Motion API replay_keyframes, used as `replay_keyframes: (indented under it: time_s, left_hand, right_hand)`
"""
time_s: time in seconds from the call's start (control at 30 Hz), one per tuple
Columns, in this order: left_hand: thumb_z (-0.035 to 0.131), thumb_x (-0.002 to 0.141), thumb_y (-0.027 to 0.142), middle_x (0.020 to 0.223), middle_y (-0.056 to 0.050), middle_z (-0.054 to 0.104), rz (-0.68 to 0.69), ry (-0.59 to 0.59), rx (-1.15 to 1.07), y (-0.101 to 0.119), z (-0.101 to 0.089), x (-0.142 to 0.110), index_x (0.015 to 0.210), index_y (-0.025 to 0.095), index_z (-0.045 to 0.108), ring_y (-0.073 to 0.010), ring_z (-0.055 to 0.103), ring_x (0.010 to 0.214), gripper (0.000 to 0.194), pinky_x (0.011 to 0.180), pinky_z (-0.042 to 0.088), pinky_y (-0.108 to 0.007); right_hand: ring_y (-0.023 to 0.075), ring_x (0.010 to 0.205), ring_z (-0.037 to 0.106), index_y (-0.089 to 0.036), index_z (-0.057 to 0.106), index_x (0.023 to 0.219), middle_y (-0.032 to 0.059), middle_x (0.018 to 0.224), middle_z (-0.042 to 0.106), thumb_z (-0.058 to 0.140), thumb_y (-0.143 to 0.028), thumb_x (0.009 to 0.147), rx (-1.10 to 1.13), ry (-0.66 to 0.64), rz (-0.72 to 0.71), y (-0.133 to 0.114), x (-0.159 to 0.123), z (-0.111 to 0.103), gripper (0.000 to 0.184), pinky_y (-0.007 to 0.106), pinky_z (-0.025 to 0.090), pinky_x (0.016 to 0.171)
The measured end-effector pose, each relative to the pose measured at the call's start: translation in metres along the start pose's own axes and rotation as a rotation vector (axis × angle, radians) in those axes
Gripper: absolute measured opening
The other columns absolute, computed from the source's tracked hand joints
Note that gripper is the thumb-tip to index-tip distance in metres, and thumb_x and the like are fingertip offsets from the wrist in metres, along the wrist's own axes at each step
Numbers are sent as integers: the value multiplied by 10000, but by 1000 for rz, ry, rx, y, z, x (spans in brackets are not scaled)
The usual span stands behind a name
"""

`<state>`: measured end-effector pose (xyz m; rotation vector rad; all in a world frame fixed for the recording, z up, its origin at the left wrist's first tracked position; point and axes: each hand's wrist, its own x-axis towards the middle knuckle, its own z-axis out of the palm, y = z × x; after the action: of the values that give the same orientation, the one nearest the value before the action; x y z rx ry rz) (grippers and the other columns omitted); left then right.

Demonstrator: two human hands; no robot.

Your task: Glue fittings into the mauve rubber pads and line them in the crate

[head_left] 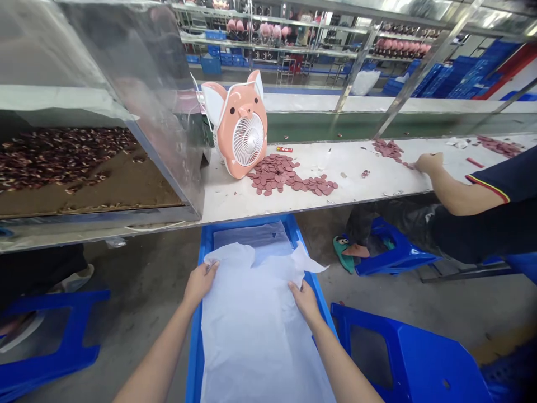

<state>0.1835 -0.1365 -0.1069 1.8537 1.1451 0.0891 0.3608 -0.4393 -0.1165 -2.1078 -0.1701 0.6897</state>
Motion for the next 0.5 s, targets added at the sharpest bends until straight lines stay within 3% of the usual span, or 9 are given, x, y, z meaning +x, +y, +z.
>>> replay_keyframes:
  time_s: [0.23,0.5]
  left_hand:
    - [562,916,437,1007,-55,694,-16,29,-8,1,16,10,1031,146,652,-215,666,895,326,812,548,-426]
    - [574,912,423,1041,-54,692,-12,12,-88,-10,19,-29,1040,143,658,-243,661,955,319,854,538,-450]
  right_hand:
    - [208,976,635,-157,594,1158,73,1152,623,600,-356,944,-61,-21,10,1,16,-1,292,410,556,834]
    - [212,992,631,-165,598,1157,74,1163,622,595,-364,945,-177,-6,23,2,-14,-9,291,419,549,854]
